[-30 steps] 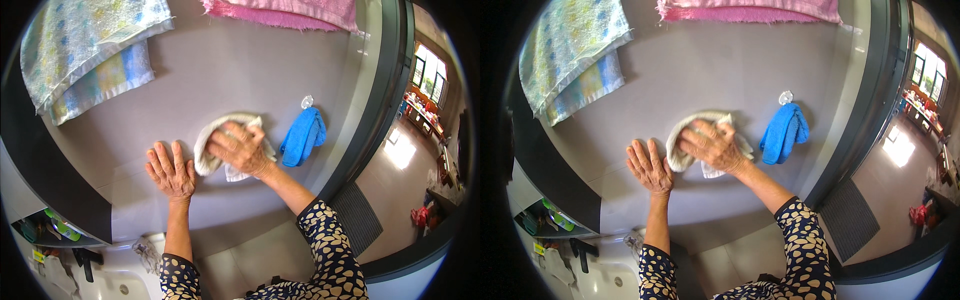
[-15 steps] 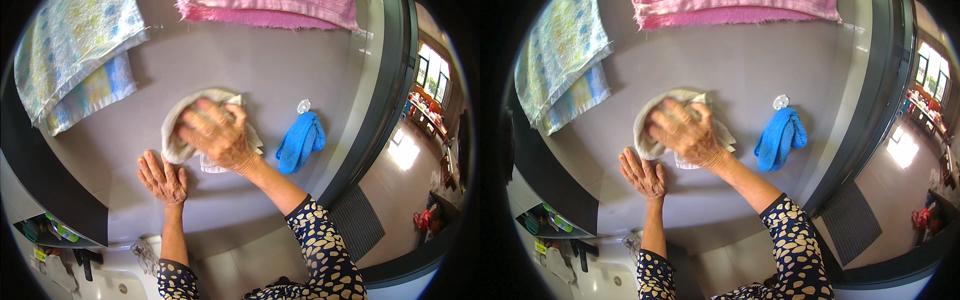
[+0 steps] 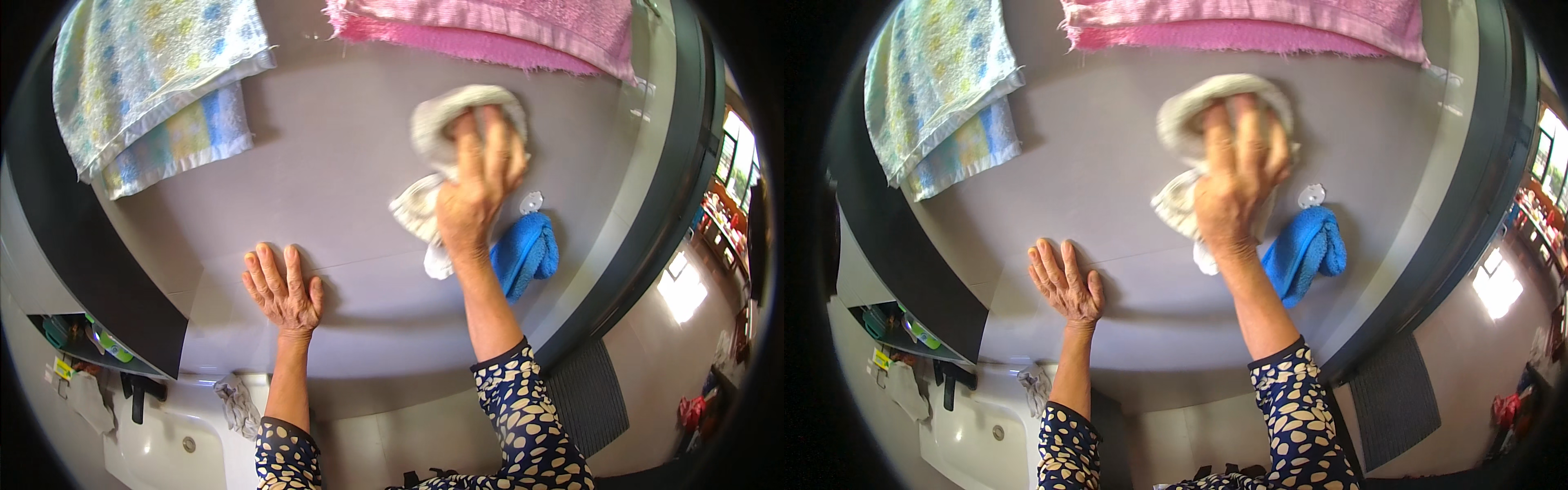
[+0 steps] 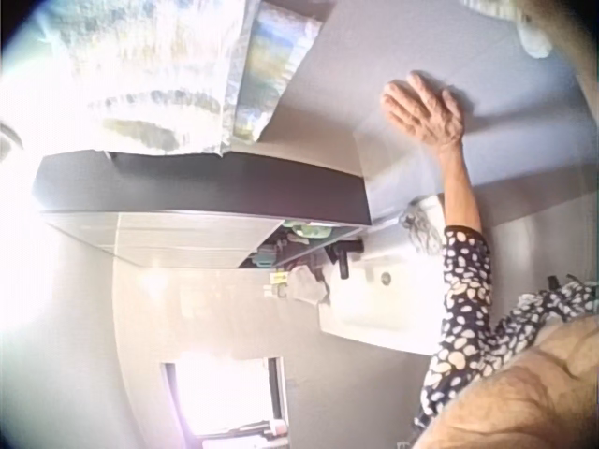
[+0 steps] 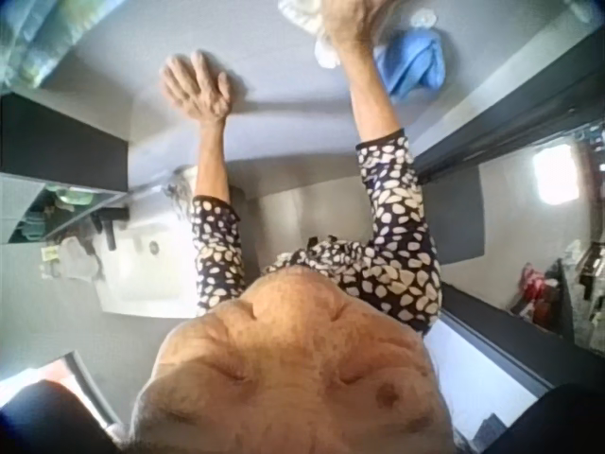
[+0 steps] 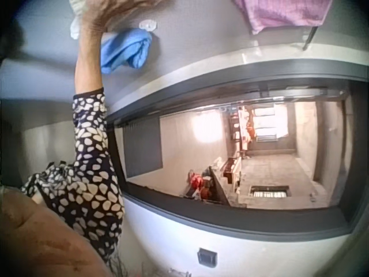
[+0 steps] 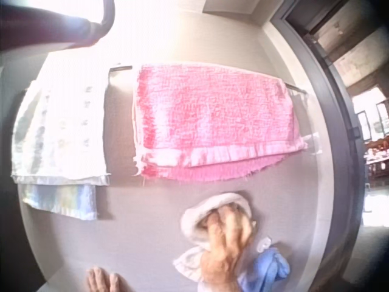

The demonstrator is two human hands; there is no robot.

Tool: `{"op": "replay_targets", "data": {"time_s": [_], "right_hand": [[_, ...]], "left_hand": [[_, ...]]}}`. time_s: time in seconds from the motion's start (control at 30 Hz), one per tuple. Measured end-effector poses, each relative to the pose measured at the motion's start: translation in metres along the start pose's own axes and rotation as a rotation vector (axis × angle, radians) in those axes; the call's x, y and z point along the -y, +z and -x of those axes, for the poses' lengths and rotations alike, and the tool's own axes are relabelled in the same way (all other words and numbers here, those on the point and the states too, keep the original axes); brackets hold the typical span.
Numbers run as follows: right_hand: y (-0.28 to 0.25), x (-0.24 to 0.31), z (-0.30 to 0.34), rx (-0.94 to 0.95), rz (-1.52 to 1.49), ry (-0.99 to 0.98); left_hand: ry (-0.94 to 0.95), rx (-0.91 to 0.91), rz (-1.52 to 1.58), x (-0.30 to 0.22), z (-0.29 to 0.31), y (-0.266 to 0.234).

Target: The person wipes a bathroom wall and sink area using a white cloth. They clean the wall above the sink, the sink basin, and the wall near the shower door, moving methodically across the surfaces.

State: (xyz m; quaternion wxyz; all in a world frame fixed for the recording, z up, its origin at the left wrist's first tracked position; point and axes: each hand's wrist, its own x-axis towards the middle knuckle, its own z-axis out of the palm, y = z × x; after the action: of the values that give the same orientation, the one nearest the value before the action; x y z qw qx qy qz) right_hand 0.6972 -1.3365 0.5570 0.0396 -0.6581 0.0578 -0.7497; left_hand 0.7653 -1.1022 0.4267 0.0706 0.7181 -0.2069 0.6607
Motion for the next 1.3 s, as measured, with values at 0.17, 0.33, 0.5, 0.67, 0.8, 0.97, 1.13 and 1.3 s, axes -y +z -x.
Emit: {"op": "replay_targets", "data": {"time_s": [0.17,0.33,0.5,0.67,0.8,0.97,1.13,1.3], "right_hand": [[0.008,0.054,0.026,0.147,-0.207,-0.239],[0.016,0.059,0.029,0.13,-0.379,-0.505],[0.002,-0.01,-0.01,0.039,-0.112,-0.295],[-0.004,-0.074,-0.032,-0.017,-0.026,-0.175],[-0.005,-0.117,-0.047,-0.085,-0.001,-0.023],[-0.009,-0.167,-0.062,-0.106,0.037,0.074],[-0.012,-0.202,-0.067,-0.145,0.037,0.125],[-0.024,-0.257,-0.045,-0.159,0.087,0.299]], "left_hand": [[-0.013,0.013,0.027,-0.008,-0.002,0.002],[-0.033,-0.016,0.082,-0.001,0.002,0.006],[0.007,-0.008,0.018,-0.001,-0.003,0.002],[0.004,-0.032,0.036,-0.001,-0.006,0.004],[0.016,-0.036,0.058,-0.002,-0.007,0.004],[0.046,-0.053,0.027,-0.003,-0.01,0.002],[0.047,-0.07,0.037,-0.006,-0.013,0.001],[0.066,-0.082,0.021,-0.008,-0.016,0.002]]}}
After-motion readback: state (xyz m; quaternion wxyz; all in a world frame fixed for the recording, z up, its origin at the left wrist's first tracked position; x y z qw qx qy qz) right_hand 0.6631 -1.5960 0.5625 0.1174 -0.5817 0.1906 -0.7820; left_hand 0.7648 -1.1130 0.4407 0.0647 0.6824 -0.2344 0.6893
